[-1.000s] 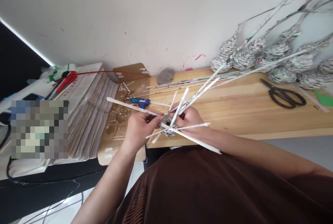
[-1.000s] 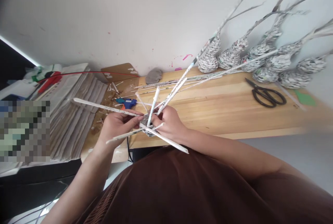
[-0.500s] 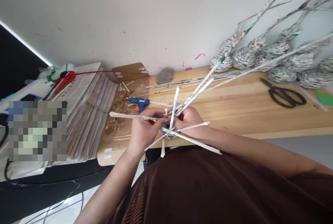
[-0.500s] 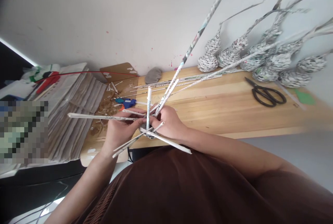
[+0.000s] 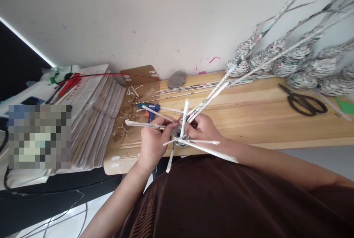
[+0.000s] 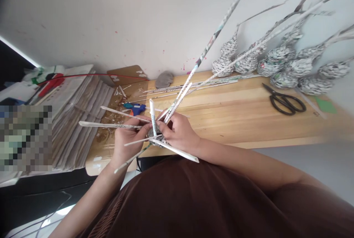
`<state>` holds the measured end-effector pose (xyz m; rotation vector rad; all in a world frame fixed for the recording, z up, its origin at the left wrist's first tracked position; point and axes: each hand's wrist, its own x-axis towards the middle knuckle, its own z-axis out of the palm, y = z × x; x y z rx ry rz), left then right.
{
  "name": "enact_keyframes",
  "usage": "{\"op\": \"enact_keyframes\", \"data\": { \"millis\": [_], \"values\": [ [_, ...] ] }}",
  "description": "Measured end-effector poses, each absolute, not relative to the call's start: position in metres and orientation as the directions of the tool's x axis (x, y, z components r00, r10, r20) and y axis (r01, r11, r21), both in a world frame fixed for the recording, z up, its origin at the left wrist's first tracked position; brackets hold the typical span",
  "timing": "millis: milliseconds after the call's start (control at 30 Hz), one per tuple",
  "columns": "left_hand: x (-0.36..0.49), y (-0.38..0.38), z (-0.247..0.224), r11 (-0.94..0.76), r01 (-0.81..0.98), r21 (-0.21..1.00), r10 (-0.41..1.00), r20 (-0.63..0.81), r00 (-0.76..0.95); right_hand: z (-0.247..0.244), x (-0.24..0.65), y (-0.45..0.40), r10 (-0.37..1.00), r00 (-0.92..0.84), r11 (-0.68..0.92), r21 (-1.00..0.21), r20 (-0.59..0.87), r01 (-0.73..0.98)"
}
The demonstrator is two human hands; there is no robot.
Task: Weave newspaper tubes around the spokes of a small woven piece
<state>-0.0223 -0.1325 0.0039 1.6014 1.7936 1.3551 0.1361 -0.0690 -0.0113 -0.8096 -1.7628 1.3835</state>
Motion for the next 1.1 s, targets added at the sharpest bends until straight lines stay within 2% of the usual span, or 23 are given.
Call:
{"op": "enact_keyframes", "data": {
  "millis": [200,433,500,600,700,867,1000,1100],
  "values": [
    [-0.024,-0.137,0.005,-0.024,0.556,0.831,0.930,0.222,-0.291,-0.010,0.136,-0.072,0.847,-0.503,0.245,-0.966,0.171,0.083],
    [-0.020,-0.133,0.015,-0.007,0.573,0.819,0.946,0.192,-0.263,-0.009,0.137,-0.070,0.841,-0.504,0.286,-0.953,0.199,0.099],
    [-0.020,-0.132,0.014,0.004,0.577,0.817,0.933,0.205,-0.296,-0.009,0.137,-0.069,0.830,-0.528,0.252,-0.965,0.181,0.065],
    [-0.022,-0.132,0.008,0.008,0.577,0.817,0.907,0.237,-0.348,-0.011,0.138,-0.067,0.839,-0.538,0.110,-0.994,0.085,0.015],
    [-0.023,-0.133,0.005,0.012,0.555,0.832,0.886,0.249,-0.392,-0.016,0.141,-0.067,0.839,-0.544,0.023,-0.999,0.000,0.035],
    [-0.028,-0.131,0.005,0.031,0.493,0.869,0.915,0.174,-0.363,-0.024,0.143,-0.067,0.818,-0.572,0.063,-0.998,0.064,-0.022],
    [-0.030,-0.128,0.007,0.052,0.413,0.909,0.943,0.091,-0.319,-0.020,0.142,-0.064,0.818,-0.575,0.023,-1.000,0.022,-0.005],
    [-0.029,-0.127,0.007,0.062,0.421,0.905,0.932,0.098,-0.348,-0.016,0.142,-0.064,0.811,-0.584,0.049,-0.999,0.040,-0.001]
  ]
}}
